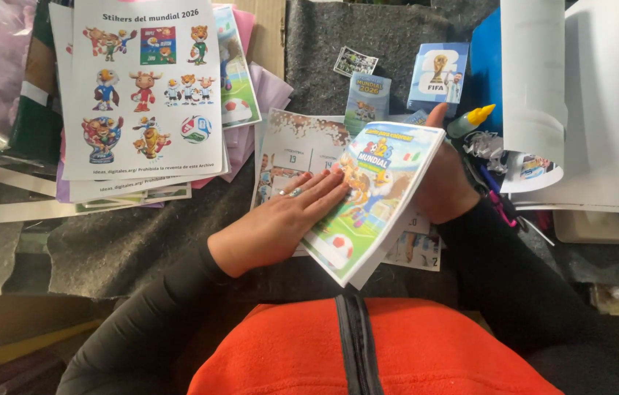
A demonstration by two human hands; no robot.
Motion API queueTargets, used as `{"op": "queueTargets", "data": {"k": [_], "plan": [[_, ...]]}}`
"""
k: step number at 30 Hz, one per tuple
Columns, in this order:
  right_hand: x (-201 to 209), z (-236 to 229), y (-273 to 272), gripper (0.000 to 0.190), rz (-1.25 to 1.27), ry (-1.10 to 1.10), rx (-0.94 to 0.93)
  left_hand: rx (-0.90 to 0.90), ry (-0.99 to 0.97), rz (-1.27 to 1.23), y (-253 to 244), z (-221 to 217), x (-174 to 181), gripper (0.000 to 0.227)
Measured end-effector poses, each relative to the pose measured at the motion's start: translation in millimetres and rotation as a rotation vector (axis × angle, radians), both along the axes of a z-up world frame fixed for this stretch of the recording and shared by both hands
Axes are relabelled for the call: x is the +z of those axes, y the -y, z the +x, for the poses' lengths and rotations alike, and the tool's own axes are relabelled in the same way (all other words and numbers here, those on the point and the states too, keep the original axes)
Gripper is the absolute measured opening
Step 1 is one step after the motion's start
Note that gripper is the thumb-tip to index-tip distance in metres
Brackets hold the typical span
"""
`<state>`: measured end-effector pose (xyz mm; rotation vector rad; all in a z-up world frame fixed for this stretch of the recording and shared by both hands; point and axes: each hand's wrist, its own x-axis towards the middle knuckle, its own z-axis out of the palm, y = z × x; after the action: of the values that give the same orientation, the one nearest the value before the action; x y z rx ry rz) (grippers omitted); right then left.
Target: Applying glue to paper pages and binding them together to assemble a coloring booklet.
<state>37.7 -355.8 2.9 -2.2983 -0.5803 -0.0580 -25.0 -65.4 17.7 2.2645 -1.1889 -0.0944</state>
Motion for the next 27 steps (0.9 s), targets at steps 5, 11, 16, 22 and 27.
{"op": "queueTargets", "data": {"k": [5, 11, 16, 22, 27], "plan": [[12, 17, 24, 0.1, 0.993, -0.92, -0.087, 0.0, 0.001, 0.021, 6, -4, 4, 0.085], [38, 11, 28, 0.062, 0.531, -0.818, -0.08, 0.0, 0.047, 0.113, 9, -3, 0, 0.085], [36, 12, 18, 0.041, 0.31, -0.761, -0.101, 0.007, 0.078, 0.1, 10, -4, -4, 0.082], [18, 16, 19, 0.034, 0.284, -0.686, -0.088, -0.016, 0.03, 0.065, 8, -4, 3, 0.087], [21, 12, 14, 0.031, 0.225, -0.628, -0.089, -0.057, 0.004, 0.124, 8, -6, 14, 0.086]]}}
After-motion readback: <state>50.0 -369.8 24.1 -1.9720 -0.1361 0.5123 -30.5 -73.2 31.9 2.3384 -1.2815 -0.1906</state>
